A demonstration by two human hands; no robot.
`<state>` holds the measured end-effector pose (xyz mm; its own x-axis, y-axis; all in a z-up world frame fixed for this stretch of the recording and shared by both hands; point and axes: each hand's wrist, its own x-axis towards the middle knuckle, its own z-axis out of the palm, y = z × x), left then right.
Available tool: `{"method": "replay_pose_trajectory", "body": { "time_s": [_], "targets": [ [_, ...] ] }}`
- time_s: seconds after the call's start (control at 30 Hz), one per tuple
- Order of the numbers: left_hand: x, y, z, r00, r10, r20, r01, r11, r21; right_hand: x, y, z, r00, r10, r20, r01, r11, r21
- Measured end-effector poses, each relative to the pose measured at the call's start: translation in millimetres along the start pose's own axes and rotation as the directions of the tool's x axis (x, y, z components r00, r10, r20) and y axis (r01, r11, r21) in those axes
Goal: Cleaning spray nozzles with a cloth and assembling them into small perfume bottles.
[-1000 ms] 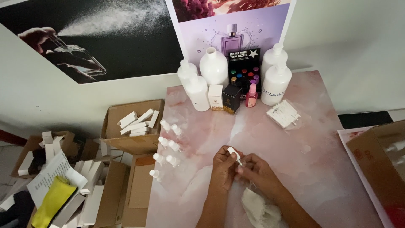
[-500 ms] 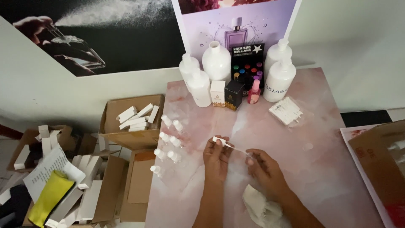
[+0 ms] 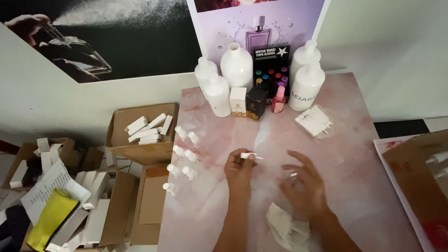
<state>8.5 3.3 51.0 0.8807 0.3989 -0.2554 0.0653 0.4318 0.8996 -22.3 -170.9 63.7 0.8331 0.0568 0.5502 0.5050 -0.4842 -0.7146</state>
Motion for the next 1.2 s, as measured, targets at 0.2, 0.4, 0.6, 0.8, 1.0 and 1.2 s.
{"method": "replay_pose_trajectory", "body": {
  "time_s": [0.2, 0.4, 0.6, 0.8, 1.0, 1.2],
  "targets": [
    [-21.6, 5.5, 17.5, 0.963, -0.115, 0.242, 0.096, 0.992, 0.087, -5.4, -9.8, 6.5, 0.892, 0.301, 0.337, -0.311, 0.95, -0.024],
    [-13.7, -7.9, 12.9, 0.948, -0.136, 0.288, 0.061, 0.965, 0.255, -16.5, 17.9, 3.7, 0.929, 0.355, 0.1, -0.332, 0.923, -0.194],
    [-8.4, -20.7, 6.3, 0.922, -0.141, 0.362, 0.031, 0.955, 0.293, 12.8, -12.7, -21.5, 0.579, 0.794, 0.186, -0.596, 0.567, -0.568],
    [-21.4, 3.9, 7.6, 0.923, -0.175, 0.344, 0.045, 0.934, 0.355, 25.6, -30.1, -27.8, 0.481, 0.869, 0.113, -0.612, 0.426, -0.667],
    [-18.3, -10.9, 1.2, 0.913, -0.104, 0.395, -0.056, 0.926, 0.373, 23.4, -31.3, -22.3, 0.497, 0.865, 0.066, -0.599, 0.397, -0.695],
    [-26.8, -1.2, -0.6, 0.912, -0.129, 0.388, -0.025, 0.929, 0.368, 11.6, -26.3, -23.0, 0.534, 0.839, 0.098, -0.606, 0.461, -0.648]
  ]
}}
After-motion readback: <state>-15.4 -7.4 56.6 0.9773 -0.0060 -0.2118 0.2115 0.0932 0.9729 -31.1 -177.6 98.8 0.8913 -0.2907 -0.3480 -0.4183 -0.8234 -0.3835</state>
